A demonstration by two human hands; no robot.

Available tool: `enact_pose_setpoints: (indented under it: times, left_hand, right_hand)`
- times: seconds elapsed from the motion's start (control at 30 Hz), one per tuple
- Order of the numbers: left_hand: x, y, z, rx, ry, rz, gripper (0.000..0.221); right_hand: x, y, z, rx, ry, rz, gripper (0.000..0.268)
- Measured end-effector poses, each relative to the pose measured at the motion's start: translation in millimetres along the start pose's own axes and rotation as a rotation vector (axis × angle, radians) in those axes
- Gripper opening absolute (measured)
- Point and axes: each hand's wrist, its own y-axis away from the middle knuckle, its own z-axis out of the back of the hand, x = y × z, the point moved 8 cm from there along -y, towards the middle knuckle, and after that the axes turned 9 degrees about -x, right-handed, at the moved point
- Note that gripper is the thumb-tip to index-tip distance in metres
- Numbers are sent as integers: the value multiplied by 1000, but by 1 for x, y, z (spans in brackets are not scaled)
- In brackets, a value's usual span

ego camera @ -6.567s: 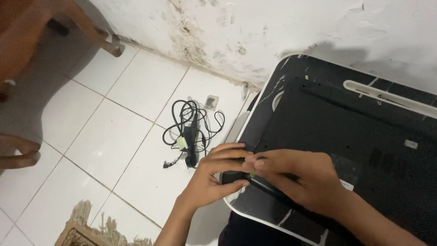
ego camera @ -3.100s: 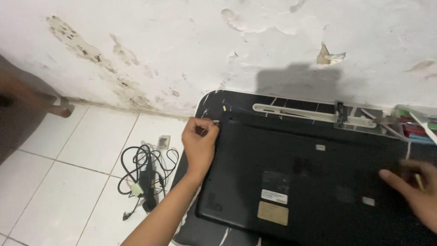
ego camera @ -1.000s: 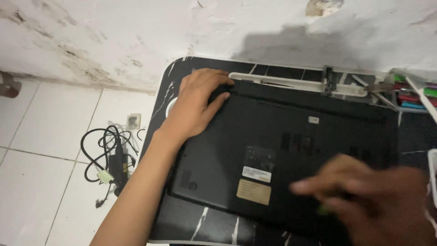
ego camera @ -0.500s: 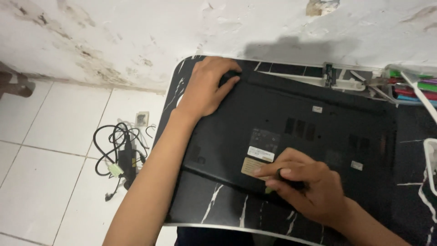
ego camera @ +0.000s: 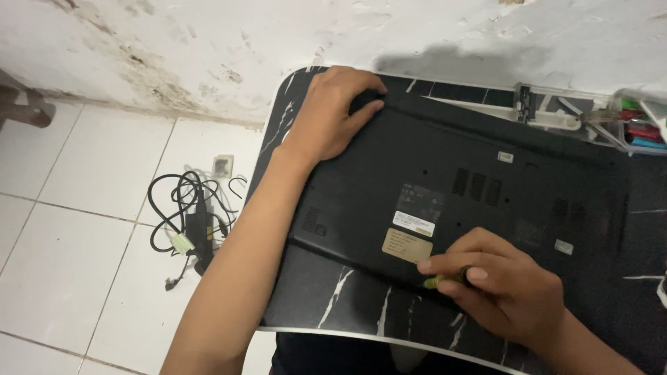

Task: Removing screws and prying open the bottom cover of a laptop for repair.

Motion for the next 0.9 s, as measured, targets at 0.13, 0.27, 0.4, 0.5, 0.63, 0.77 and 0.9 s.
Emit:
enact_pose_setpoints:
  times: [0.13, 0.27, 0.4, 0.5, 0.63, 0.77, 0.9]
  left_hand:
    - [0, 0, 0, 9, 24, 10, 13]
    - [-2, -2, 1, 0, 25, -1, 10]
    - [-1, -1, 1, -7, 27, -3, 13]
    - [-1, 0, 2, -16, 31, -1, 13]
    - [-1, 0, 2, -20, 43, -18, 13]
    - [-2, -1, 2, -10, 51, -5, 13]
    - [-2, -1, 3, -4, 54, 12, 12]
  right_hand:
    - [3, -3, -2, 14, 15, 22, 69]
    - [7, -2, -2, 22, 75, 82, 71]
    - [3, -1, 0, 16, 32, 38, 71]
    - [3, 0, -1, -2, 10, 38, 70]
    - [6, -1, 1, -12, 37, 56, 69]
    - [5, 1, 2, -16, 33, 72, 63]
    - [4, 1, 3, -41, 17, 41, 65]
